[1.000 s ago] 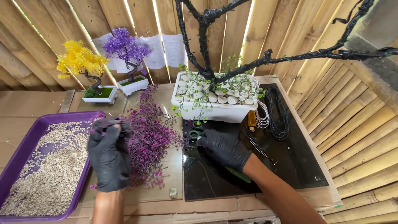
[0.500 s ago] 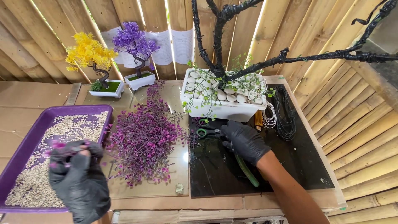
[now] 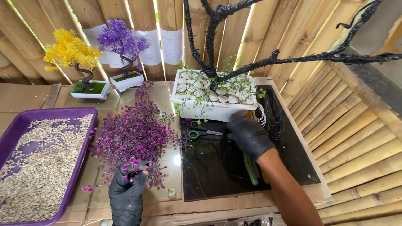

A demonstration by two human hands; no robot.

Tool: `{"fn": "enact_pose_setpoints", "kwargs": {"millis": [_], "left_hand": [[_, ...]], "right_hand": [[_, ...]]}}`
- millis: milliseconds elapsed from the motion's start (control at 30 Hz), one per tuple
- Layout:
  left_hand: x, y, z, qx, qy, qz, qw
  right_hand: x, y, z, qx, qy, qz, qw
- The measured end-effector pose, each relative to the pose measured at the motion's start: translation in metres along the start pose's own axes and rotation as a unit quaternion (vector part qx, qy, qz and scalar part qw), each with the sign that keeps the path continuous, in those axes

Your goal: The person arranges purple artificial flowers onto a bonsai tree structure in a white rectangular pot. They use scissors to trim the flower stems and pliers to secure the stems to the branches, working methodically around the tree.

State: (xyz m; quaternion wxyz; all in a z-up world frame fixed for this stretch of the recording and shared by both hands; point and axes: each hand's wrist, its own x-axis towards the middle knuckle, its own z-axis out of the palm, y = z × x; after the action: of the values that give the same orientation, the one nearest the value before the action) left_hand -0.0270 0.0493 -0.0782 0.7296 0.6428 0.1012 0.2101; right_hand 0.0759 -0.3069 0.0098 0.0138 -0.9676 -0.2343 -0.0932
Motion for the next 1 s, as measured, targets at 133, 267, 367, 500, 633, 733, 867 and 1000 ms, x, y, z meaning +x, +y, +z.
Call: {"fn": "enact_pose_setpoints", "kwargs": {"millis": [133,267,367,500,633,733,867,1000], "left_hand": [[0.004,-0.026,-0.005,0.029,-0.025,0.052,0.998],[0.004,-0.044,-0.013,0.06,0.002,0.064,0.996],[0.0,-0.029,-0.009,0.045,-0.003,0.047,0.998],[0.006,-0.06,-0.015,0.015,-0.033,0.042,0.998],[-0.002,-0.057,-0.013,0.041,-0.063,0.078,0.994],[-0.005,-0.057,-0.009,0.001,-0.061,0.064,0.996],[-0.01,-0.053,-0.004,0.001,-0.057,0.073,0.996],[-0.016,-0.05,-0.002,0.041,-0.032,0.089,0.995]], "right_hand": [[0.025,-0.037,0.015,0.009,0.052,-0.048,0.997],[0.023,-0.027,0.062,-0.063,0.11,-0.088,0.988],[0.009,-0.02,0.064,-0.054,0.043,-0.027,0.997],[-0.015,-0.029,0.049,-0.195,0.148,0.03,0.969],[-0.043,-0.04,0.014,-0.026,0.063,0.039,0.997],[-0.061,-0.029,0.014,-0.025,0.073,-0.04,0.996],[-0.069,-0.012,0.001,-0.001,0.049,-0.05,0.998],[-0.098,-0.03,-0.03,0.083,-0.026,-0.003,0.996]]}}
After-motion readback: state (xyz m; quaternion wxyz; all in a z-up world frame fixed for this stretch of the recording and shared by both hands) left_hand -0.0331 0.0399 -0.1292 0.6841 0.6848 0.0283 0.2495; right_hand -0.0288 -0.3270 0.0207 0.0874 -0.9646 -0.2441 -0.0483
